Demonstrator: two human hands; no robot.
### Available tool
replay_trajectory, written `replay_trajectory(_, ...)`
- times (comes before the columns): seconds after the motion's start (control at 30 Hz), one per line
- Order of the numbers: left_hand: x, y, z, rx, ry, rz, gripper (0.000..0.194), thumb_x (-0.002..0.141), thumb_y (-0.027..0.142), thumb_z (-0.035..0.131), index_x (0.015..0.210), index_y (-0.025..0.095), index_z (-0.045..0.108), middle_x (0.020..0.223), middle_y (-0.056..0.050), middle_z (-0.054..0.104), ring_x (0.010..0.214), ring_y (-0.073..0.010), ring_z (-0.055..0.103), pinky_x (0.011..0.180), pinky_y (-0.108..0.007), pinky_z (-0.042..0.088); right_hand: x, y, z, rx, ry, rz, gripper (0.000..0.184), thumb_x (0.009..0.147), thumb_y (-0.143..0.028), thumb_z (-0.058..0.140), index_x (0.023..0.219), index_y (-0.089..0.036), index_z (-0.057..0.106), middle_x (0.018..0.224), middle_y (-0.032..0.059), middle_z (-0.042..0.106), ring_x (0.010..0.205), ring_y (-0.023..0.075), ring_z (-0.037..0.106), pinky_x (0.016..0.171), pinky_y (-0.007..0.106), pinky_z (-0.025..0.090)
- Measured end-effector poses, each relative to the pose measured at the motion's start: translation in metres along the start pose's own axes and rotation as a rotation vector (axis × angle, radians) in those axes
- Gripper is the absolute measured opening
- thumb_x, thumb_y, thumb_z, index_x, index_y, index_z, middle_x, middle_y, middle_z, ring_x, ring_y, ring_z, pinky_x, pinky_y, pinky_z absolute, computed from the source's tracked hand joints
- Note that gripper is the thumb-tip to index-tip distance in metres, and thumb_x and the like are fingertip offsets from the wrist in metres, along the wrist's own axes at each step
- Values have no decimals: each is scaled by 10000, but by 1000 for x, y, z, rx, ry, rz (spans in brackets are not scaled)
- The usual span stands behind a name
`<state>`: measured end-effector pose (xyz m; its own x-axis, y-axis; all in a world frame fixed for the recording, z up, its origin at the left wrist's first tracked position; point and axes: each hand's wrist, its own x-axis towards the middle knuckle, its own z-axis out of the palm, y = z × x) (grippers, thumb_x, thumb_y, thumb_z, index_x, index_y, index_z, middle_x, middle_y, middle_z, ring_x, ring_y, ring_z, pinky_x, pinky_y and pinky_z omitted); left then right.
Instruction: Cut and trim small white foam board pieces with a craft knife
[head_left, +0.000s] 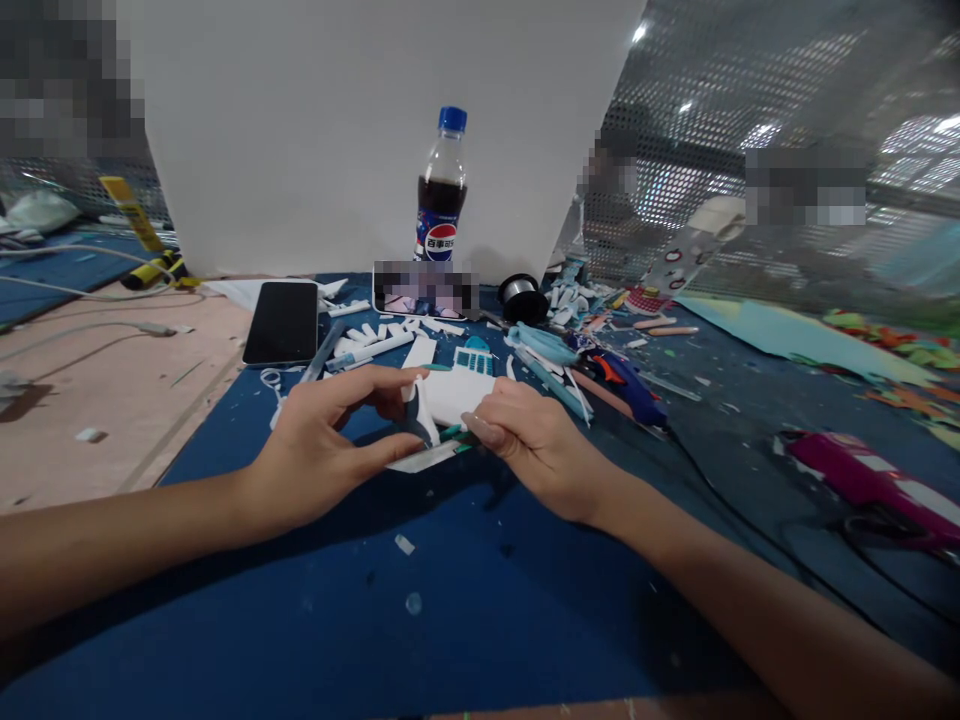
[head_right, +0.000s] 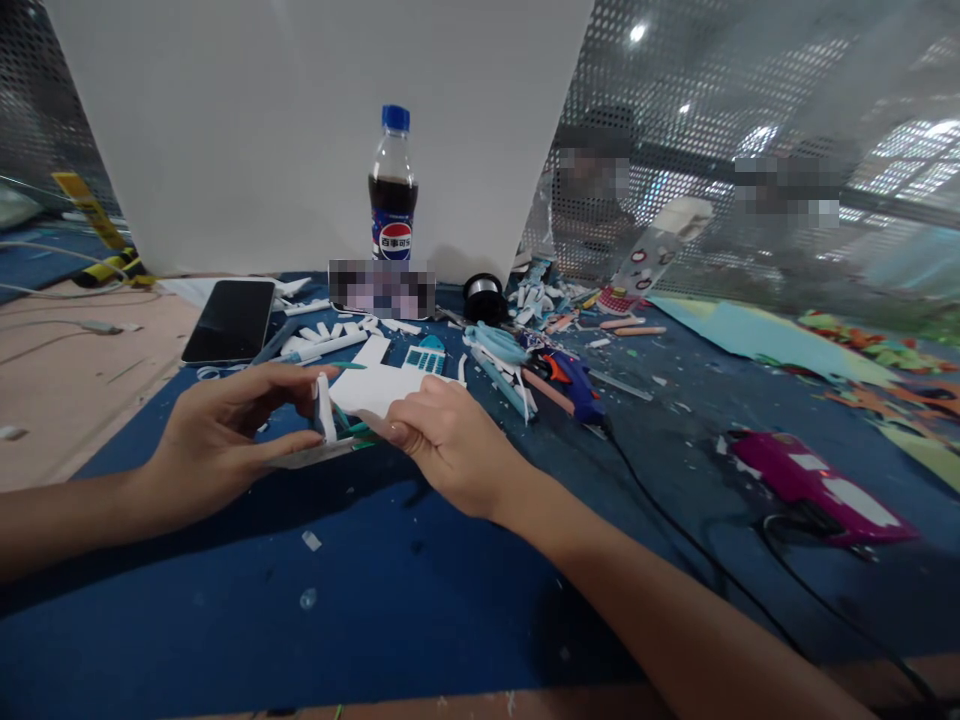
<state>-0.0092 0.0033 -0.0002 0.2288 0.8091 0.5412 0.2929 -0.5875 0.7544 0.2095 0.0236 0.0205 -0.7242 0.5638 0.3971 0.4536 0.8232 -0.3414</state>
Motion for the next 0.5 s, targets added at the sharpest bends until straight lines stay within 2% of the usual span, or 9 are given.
replay_trajectory(0.23, 0, -1, 1, -64, 0, 1, 335, 691, 191, 708, 1015, 214, 625, 832, -26, 632, 734, -158, 558, 680, -294, 487, -1, -1, 3, -9, 2, 22, 368, 956, -331, 267, 690, -171, 464, 647, 23, 472, 645, 151, 384, 626, 286, 304)
replay_trajectory(0.5, 0, 0, 1, -83, -19, -24, 314, 692, 204, 711, 991, 235, 622, 797, -5, 613, 755, -166, 575, 690, -298, 484, -1, -3, 8, 8, 6, 22, 382, 958, -337, 254, 674, -169, 447, 638, 22, 465, 645, 148, 367, 634, 288, 300)
